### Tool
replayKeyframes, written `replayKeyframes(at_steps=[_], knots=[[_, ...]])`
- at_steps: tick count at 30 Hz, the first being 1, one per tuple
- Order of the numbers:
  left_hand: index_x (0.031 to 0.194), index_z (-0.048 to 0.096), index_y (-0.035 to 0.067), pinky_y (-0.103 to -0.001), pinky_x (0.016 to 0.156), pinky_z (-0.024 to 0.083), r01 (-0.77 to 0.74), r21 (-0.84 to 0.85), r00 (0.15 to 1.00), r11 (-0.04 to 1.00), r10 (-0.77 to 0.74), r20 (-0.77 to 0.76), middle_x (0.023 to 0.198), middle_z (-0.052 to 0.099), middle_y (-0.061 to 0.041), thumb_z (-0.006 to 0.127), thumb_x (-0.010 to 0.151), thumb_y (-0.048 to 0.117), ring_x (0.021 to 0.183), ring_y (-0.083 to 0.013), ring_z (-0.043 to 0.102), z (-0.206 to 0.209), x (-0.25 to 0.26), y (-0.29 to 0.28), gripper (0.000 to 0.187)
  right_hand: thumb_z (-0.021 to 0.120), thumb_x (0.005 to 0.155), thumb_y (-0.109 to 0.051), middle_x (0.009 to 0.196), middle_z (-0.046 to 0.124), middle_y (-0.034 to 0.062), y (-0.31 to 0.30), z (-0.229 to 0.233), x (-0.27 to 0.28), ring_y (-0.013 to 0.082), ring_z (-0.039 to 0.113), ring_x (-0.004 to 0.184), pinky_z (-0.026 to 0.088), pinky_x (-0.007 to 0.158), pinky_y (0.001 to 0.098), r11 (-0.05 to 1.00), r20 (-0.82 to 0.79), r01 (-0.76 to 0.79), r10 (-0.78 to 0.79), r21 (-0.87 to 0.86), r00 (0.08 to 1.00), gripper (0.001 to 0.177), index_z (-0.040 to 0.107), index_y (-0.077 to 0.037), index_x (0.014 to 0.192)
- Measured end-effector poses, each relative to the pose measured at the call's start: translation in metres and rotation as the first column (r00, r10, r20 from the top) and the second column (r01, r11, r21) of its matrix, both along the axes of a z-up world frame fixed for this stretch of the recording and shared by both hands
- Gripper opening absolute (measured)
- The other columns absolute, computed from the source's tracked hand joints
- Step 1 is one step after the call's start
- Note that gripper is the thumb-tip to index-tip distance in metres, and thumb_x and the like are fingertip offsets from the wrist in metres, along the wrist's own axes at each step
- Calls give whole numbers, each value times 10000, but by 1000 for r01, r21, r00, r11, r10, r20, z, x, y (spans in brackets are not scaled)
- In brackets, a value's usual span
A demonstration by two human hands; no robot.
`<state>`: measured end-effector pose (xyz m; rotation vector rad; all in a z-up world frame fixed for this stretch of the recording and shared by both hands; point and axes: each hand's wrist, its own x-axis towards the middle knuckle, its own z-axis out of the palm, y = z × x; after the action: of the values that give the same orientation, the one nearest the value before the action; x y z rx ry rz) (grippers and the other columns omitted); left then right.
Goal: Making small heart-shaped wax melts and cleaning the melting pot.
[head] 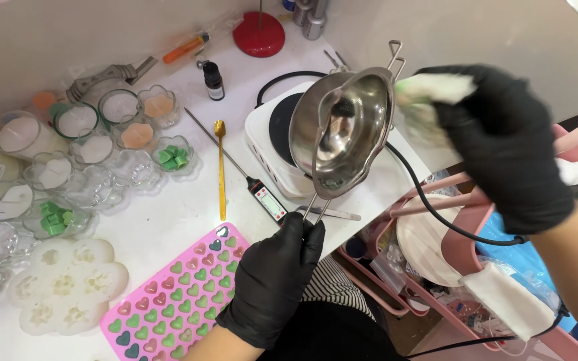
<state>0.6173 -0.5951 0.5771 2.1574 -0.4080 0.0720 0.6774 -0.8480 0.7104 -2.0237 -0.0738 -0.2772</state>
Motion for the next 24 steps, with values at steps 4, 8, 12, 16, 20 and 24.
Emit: replayKeyframes(at_steps=[4,8,12,16,20,24], knots=[[934,583,92,-479,448,479,-32,161,999,986,25,43,661,700,-129,686,979,290,550,-358,660,2,1,-3,228,700,979,41,1039,696,142,1,-20,5,215,683,909,551,807,318,712,289,9,273,-702,918,372,668,-53,1337],[1005,613,64,-383,462,522,11,-232,1000,973,-12,-5,751,745,-99,664,997,276,608,-296,695,17,6,2,219,801,948,-69,1036,706,113,1,-33,18,170,695,848,546,754,303,788,236,-50,243,-614,941,364,638,-33,1272],[953,657,61,-319,424,504,-14,-539,932,842,-185,-313,690,732,-17,659,1026,329,469,-165,638,32,24,11,277,691,1034,-48,1214,693,57,15,-8,36,142,667,1090,566,959,267,922,104,-257,297,-288,949,349,613,-45,1375],[886,654,-14,-329,323,312,-268,-497,564,825,-284,-775,443,482,-68,645,964,304,283,-161,396,76,41,23,327,616,979,-85,1232,692,36,25,14,55,123,666,1097,556,955,294,928,-303,-300,358,222,883,424,601,-53,1402],[884,670,-24,-317,323,324,-232,-526,548,818,-337,-766,436,474,-68,630,980,301,279,-157,406,72,48,30,341,564,975,-95,1281,677,76,27,16,66,151,669,1110,541,957,329,854,-442,-259,466,451,767,479,556,-23,1449],[905,673,-7,-313,337,367,-209,-471,530,857,-305,-791,445,508,-69,619,980,309,290,-165,453,72,48,30,329,561,979,-121,1274,695,83,12,-3,77,159,678,1084,537,949,324,785,-416,-265,543,560,730,456,573,-3,1420]])
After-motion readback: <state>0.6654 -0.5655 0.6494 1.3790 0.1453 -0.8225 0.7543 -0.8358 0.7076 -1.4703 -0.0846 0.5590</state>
